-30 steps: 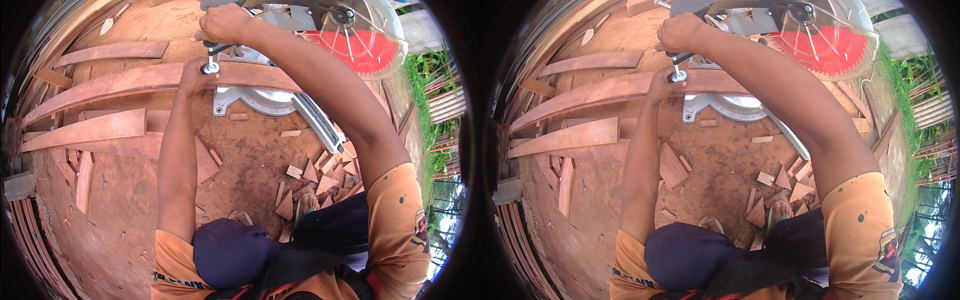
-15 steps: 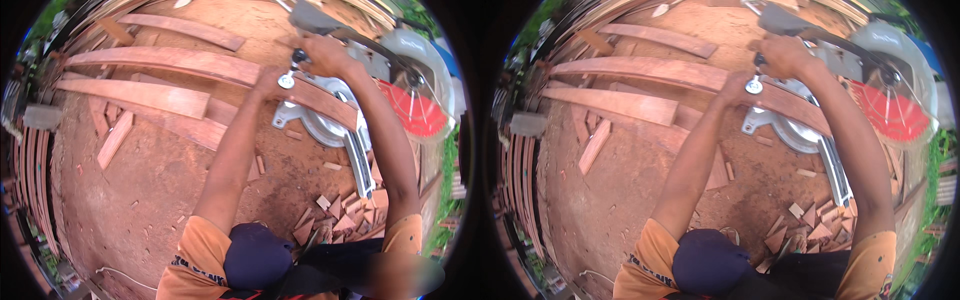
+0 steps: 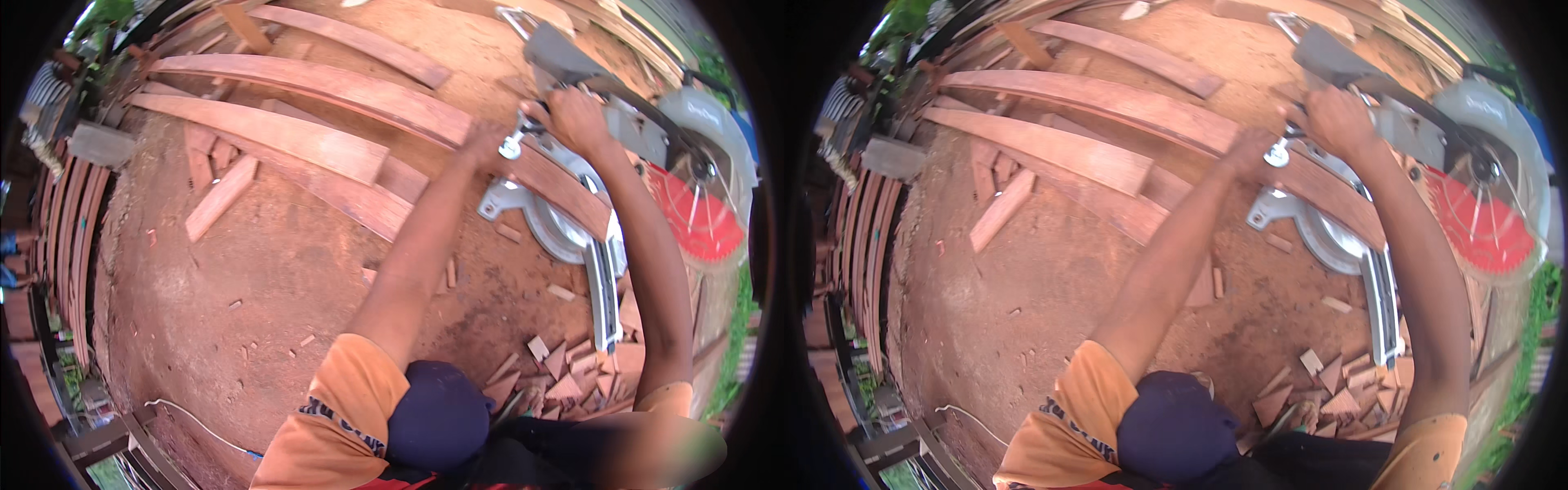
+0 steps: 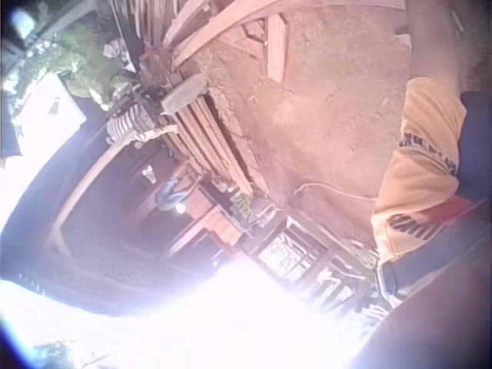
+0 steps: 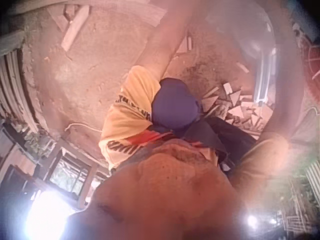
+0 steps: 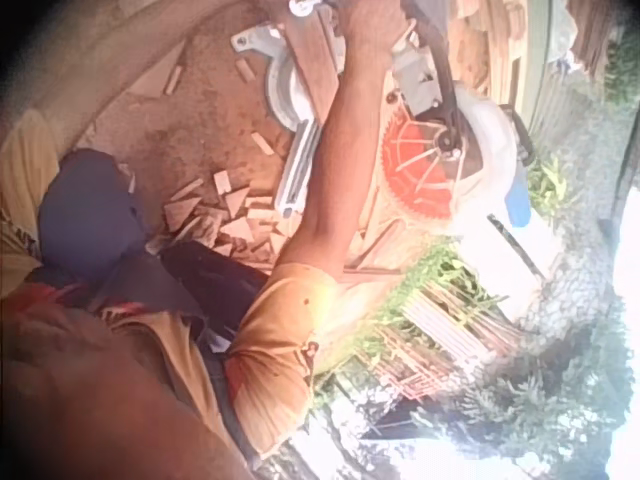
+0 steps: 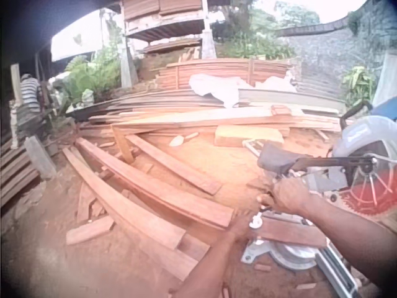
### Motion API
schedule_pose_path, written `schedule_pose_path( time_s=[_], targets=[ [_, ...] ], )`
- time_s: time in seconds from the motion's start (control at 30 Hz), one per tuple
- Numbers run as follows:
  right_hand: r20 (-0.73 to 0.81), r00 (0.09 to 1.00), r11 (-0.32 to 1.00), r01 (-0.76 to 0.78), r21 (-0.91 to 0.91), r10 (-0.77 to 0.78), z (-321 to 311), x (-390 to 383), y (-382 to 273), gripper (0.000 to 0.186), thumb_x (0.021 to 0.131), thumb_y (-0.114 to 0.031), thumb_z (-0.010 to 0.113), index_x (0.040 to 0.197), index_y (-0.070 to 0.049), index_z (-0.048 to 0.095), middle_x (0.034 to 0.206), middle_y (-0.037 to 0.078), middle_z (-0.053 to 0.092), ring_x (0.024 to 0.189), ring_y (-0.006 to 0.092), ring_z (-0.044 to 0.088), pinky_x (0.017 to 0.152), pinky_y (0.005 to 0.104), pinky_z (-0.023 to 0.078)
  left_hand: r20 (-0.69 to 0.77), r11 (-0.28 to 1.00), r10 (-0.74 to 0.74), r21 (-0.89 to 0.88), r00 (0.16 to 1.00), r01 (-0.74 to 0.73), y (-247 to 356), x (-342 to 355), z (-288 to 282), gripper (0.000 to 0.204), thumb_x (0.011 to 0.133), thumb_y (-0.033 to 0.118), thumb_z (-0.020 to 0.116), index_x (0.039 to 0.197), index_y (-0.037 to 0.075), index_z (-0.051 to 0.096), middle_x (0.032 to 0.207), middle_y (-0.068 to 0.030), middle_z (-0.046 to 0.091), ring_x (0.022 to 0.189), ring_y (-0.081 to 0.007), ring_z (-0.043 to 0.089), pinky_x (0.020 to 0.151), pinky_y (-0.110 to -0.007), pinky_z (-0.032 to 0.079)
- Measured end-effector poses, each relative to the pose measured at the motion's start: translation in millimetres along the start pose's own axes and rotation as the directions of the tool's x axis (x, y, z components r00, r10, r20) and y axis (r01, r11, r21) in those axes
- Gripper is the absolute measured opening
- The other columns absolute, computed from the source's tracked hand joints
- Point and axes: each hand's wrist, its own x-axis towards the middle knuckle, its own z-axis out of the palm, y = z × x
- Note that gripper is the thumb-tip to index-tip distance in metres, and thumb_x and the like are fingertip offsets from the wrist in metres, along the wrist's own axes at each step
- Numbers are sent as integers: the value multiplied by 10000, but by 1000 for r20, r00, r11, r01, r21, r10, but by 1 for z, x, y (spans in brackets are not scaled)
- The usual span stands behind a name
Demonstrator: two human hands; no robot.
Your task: The person uses a miter saw to cut wooden planks into smaller pieces. They position the wood, operate the saw, and then move the cut pieces aside. Later, they measure a wooden structure with a tape measure and mark it with a pencil.
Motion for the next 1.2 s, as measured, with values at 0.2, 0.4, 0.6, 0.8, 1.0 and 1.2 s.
schedule_pose_path(
  time_s=[0.2, 0.4, 0.6, 0.8, 1.0, 1.2],
  targets=[
    [90, 996, 984, 10, 178, -26, -53, -8, -7, 607, 884, -431, 702, 1386, -101, 619, 1214, 249, 696, 1153, 403, 660, 1019, 483, 511, 31, 994, -23, 110, 999, 20, -11, -8, -8, 1134, 609, 620, 897, 1494, 64, 456, 1455, -209, 539, 1447, -381, 402, 1227, -566, 218],
    [-14, 923, 923, 384, -21, -384, -33, -2, 18, 515, 899, -263, 687, 1377, -81, 623, 1188, 246, 695, 1120, 414, 654, 990, 481, 518, 290, 949, -204, 294, 935, 116, -7, 13, -8, 1326, 649, 823, 752, 1661, 193, 171, 1679, -198, 270, 1573, -404, 161, 1175, -766, 36],
    [164, 955, 952, 272, -143, -248, -34, 2, -25, 425, 840, -132, 678, 1261, -110, 732, 916, 188, 749, 896, 352, 722, 813, 462, 561, 156, 979, -71, 201, 985, 38, -9, -14, -15, 1181, 644, 789, 765, 1540, 99, 426, 1598, -160, 412, 1515, -367, 326, 1180, -758, 88],
    [234, 927, 956, 276, 100, -292, -16, 14, 4, 409, 833, -101, 664, 1238, -99, 715, 1021, 142, 764, 974, 348, 720, 849, 453, 570, 62, 989, -79, 133, 995, 71, 4, -14, -3, 1246, 607, 621, 893, 1616, 185, 308, 1641, -118, 381, 1554, -300, 273, 1255, -666, 69],
    [33, 977, 956, 200, 214, -211, -27, -6, 5, 531, 823, -182, 717, 1343, -106, 646, 1193, 186, 707, 1092, 375, 684, 930, 480, 555, 162, 997, -68, 30, 984, 64, -4, -1, -20, 1027, 580, 479, 938, 1448, 141, 505, 1419, -167, 600, 1434, -364, 451, 1174, -767, 134],
    [375, 866, 899, -409, 157, 329, 60, -102, -2, 1122, 609, -500, 944, 1499, -16, 463, 1481, 223, 535, 1264, 375, 618, 1016, 438, 547, 295, 996, -81, 69, 952, 64, 27, 12, -53, 1161, 439, 472, 966, 1461, 155, 514, 1410, -119, 632, 1424, -376, 467, 1206, -754, 41]
  ],
)
